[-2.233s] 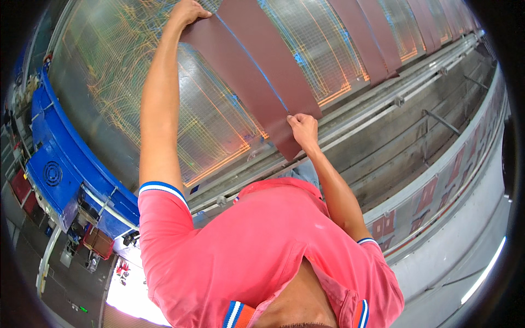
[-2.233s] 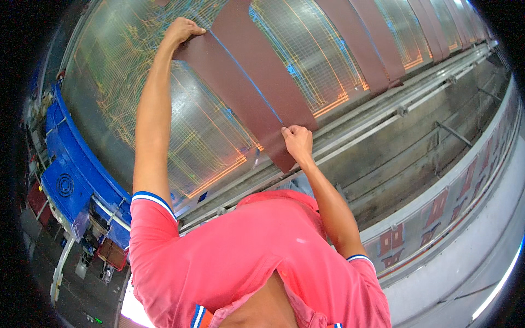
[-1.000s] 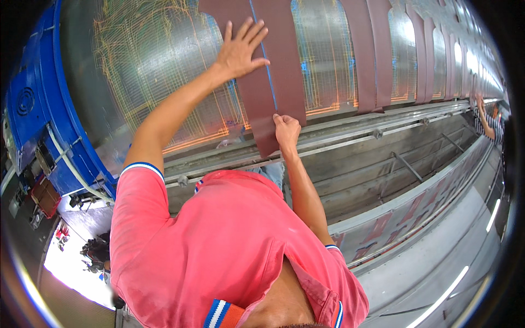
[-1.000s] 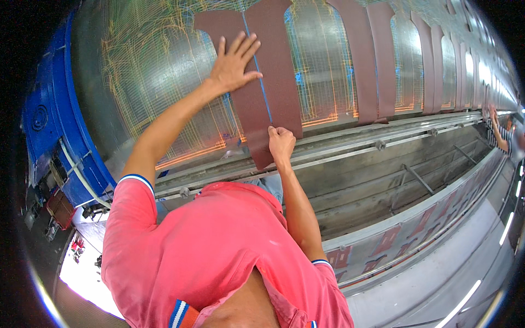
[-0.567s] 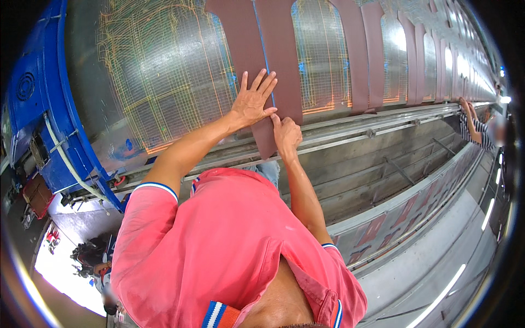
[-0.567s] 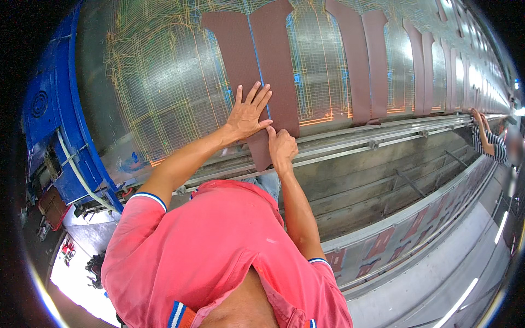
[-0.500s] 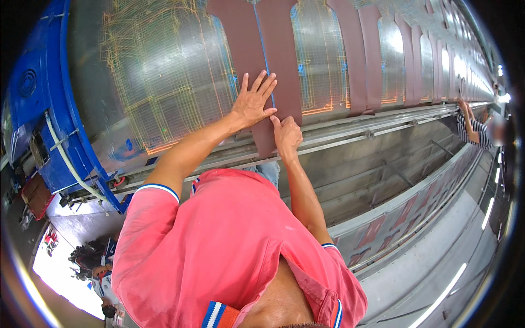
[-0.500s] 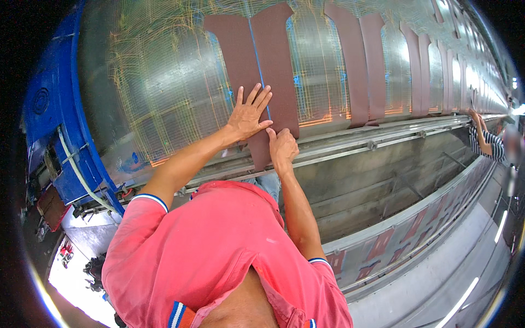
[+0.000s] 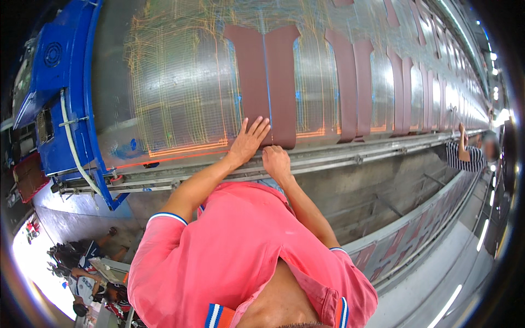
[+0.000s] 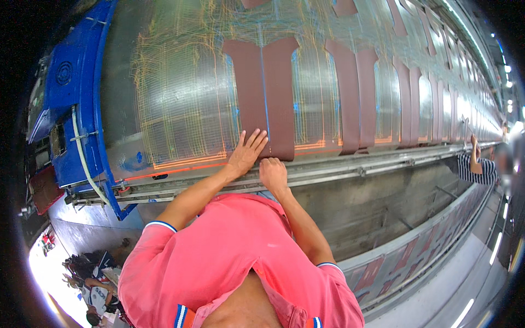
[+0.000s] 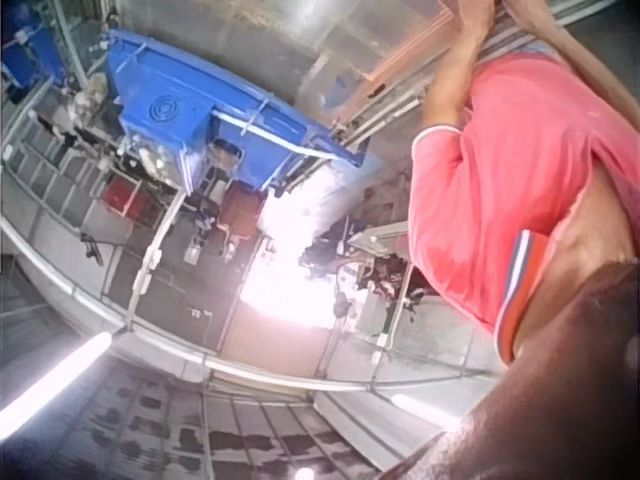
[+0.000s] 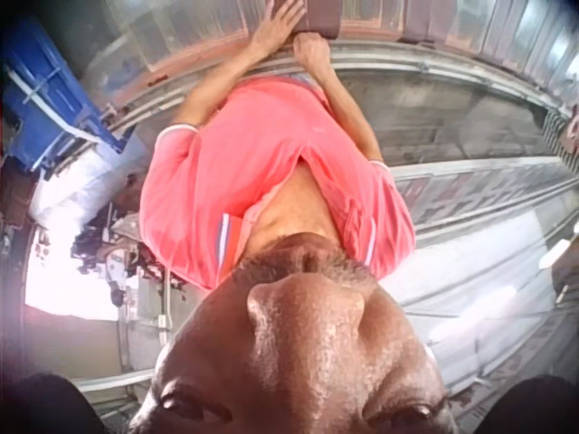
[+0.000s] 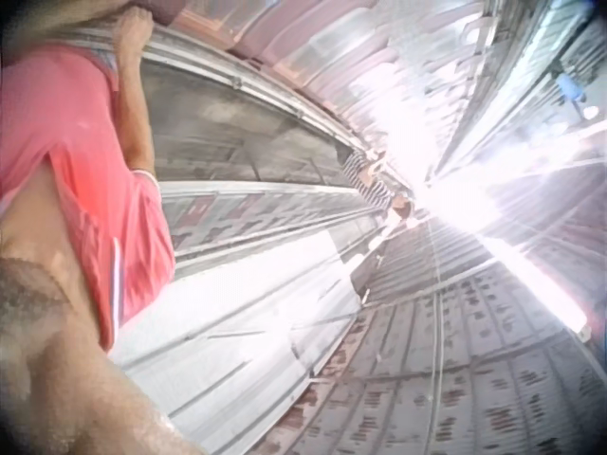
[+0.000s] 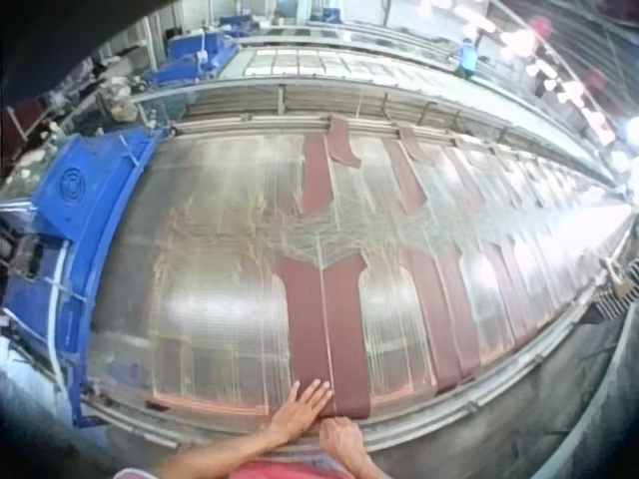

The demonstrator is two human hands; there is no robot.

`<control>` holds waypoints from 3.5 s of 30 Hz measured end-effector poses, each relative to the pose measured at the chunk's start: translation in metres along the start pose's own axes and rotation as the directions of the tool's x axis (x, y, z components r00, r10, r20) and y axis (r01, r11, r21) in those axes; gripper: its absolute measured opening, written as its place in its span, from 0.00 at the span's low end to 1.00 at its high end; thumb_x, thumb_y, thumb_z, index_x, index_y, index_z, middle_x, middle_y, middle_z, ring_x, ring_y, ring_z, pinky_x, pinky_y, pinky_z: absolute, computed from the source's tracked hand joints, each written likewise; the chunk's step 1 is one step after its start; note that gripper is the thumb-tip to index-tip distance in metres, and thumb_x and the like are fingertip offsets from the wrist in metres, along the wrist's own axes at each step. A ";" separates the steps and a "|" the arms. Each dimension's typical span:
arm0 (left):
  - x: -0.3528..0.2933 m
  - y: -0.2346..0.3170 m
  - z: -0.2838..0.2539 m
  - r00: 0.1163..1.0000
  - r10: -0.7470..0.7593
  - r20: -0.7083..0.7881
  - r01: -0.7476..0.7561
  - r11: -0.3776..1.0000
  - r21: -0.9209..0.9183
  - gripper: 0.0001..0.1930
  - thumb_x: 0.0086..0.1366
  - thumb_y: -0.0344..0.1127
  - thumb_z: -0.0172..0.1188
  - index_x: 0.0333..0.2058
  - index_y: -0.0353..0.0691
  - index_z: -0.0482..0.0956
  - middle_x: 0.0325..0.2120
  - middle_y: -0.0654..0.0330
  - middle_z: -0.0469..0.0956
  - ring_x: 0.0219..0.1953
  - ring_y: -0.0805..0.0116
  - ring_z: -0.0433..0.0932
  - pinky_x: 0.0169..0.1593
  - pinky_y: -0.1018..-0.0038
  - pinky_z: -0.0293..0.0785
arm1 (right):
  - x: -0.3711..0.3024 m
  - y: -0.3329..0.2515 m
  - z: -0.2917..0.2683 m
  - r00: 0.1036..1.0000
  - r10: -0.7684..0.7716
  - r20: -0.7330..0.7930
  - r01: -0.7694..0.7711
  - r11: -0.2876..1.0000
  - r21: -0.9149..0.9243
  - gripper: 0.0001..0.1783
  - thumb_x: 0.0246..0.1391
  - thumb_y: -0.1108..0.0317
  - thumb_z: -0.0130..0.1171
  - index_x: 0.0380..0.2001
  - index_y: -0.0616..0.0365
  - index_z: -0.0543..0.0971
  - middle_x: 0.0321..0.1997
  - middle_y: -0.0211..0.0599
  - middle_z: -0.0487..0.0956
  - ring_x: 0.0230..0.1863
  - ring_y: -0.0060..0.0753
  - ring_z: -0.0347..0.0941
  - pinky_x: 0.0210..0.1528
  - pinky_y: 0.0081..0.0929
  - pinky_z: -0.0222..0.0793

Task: The person repeatedly places reddish-brown rectangular sheets onto a curved metal surface with a grid pattern, aligning them along blue guide lines and smoothing them down by hand. The person works one sheet at a time, moving along the surface to cover successive sections.

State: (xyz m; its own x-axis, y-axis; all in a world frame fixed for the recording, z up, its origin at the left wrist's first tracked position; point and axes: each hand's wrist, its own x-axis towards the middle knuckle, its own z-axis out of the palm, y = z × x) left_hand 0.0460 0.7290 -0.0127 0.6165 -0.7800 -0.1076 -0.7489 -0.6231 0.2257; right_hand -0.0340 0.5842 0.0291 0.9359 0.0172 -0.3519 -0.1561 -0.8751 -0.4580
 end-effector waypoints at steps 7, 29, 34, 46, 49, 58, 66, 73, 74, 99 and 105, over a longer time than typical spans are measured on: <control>0.003 0.002 -0.035 0.984 -0.036 0.177 0.066 0.983 -0.170 0.47 0.61 0.57 0.60 0.70 0.39 0.52 0.73 0.55 0.47 0.76 0.56 0.40 0.73 0.45 0.36 | 0.024 0.052 -0.039 0.941 -0.297 -0.164 0.254 0.938 -0.237 0.27 0.59 0.61 0.57 0.59 0.64 0.71 0.69 0.48 0.64 0.72 0.54 0.54 0.71 0.53 0.51; 0.005 -0.003 -0.030 0.972 -0.052 0.228 0.133 0.925 -0.356 0.41 0.68 0.60 0.51 0.71 0.41 0.51 0.74 0.58 0.45 0.76 0.58 0.39 0.74 0.46 0.32 | 0.247 0.023 -0.068 0.829 -0.548 -0.111 0.481 0.801 -0.356 0.34 0.65 0.51 0.50 0.68 0.58 0.63 0.75 0.45 0.56 0.76 0.54 0.47 0.74 0.55 0.43; -0.004 0.008 -0.029 0.977 -0.178 0.114 0.203 0.938 -0.280 0.39 0.67 0.58 0.53 0.69 0.39 0.58 0.72 0.58 0.54 0.75 0.59 0.45 0.73 0.45 0.37 | 0.119 0.048 -0.030 0.840 -0.539 -0.054 0.515 0.826 -0.231 0.31 0.65 0.55 0.50 0.67 0.58 0.64 0.75 0.47 0.56 0.76 0.57 0.47 0.73 0.59 0.44; -0.102 0.043 -0.008 0.973 -0.156 0.168 0.228 0.605 -0.763 0.30 0.64 0.58 0.57 0.56 0.40 0.75 0.38 0.38 0.81 0.42 0.37 0.80 0.48 0.49 0.75 | 0.016 0.044 0.004 0.923 -0.289 -0.255 0.294 0.956 -0.020 0.22 0.67 0.61 0.49 0.56 0.67 0.73 0.62 0.56 0.72 0.68 0.57 0.62 0.71 0.45 0.55; -0.175 0.016 -0.025 0.954 -0.279 0.111 0.250 0.538 -0.805 0.33 0.65 0.59 0.57 0.59 0.39 0.74 0.44 0.38 0.79 0.47 0.39 0.78 0.51 0.53 0.74 | 0.022 0.035 0.017 0.942 -0.128 -0.309 0.080 0.983 -0.163 0.21 0.67 0.59 0.47 0.55 0.63 0.75 0.60 0.53 0.74 0.64 0.60 0.67 0.65 0.48 0.62; -0.455 -0.055 -0.062 0.727 -0.680 0.097 0.265 0.148 -0.953 0.30 0.67 0.50 0.61 0.60 0.36 0.72 0.55 0.50 0.78 0.53 0.59 0.80 0.57 0.68 0.73 | 0.026 -0.091 0.116 0.835 -0.095 -0.542 -0.038 0.973 -0.229 0.21 0.62 0.60 0.55 0.52 0.65 0.74 0.56 0.56 0.76 0.60 0.59 0.68 0.60 0.50 0.64; -0.659 -0.147 -0.085 0.486 -0.872 0.057 0.023 -0.052 -0.998 0.22 0.69 0.37 0.60 0.59 0.34 0.74 0.52 0.59 0.81 0.50 0.76 0.77 0.56 0.75 0.72 | 0.010 -0.476 0.194 0.615 -0.518 -0.595 0.623 0.781 -0.036 0.21 0.64 0.63 0.55 0.56 0.63 0.73 0.61 0.48 0.74 0.67 0.58 0.62 0.69 0.49 0.55; -0.827 -0.289 -0.113 0.364 -0.931 0.013 -0.123 -0.062 -0.990 0.24 0.69 0.34 0.60 0.61 0.31 0.71 0.54 0.54 0.79 0.55 0.70 0.76 0.57 0.74 0.71 | 0.021 -0.767 0.263 0.533 -0.533 -0.657 0.815 0.533 0.229 0.14 0.61 0.70 0.55 0.49 0.61 0.79 0.52 0.48 0.78 0.60 0.52 0.69 0.64 0.42 0.62; -0.849 -0.308 -0.119 0.356 -0.934 0.023 -0.117 -0.068 -0.991 0.24 0.69 0.34 0.60 0.61 0.31 0.71 0.54 0.53 0.79 0.55 0.70 0.76 0.57 0.74 0.70 | 0.010 -0.810 0.279 0.565 -0.535 -0.628 0.804 0.526 0.276 0.13 0.60 0.71 0.57 0.47 0.59 0.80 0.51 0.48 0.79 0.59 0.50 0.70 0.63 0.41 0.63; -1.286 -0.986 -0.240 0.557 -0.806 0.201 0.201 -0.104 -0.974 0.12 0.68 0.35 0.60 0.44 0.34 0.81 0.39 0.55 0.83 0.43 0.66 0.82 0.44 0.70 0.77 | 0.077 -1.364 0.632 0.893 -0.440 -0.097 0.444 0.824 0.352 0.18 0.66 0.54 0.50 0.34 0.58 0.78 0.28 0.50 0.79 0.33 0.57 0.77 0.37 0.50 0.71; -1.308 -1.138 -0.223 0.600 -0.789 0.135 0.221 0.002 -0.975 0.12 0.67 0.40 0.61 0.41 0.37 0.81 0.36 0.59 0.84 0.38 0.69 0.81 0.40 0.73 0.77 | 0.134 -1.410 0.704 0.983 -0.181 -0.018 0.178 0.939 0.295 0.22 0.65 0.48 0.48 0.36 0.54 0.81 0.30 0.51 0.81 0.35 0.60 0.78 0.39 0.53 0.73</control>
State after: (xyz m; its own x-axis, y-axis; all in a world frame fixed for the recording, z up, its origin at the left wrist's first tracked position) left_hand 0.1458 2.4713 0.0873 0.9277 0.0160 -0.3729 0.3721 -0.1164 0.9209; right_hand 0.0890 2.1614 0.0530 0.9543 0.1662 -0.2484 -0.0731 -0.6761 -0.7332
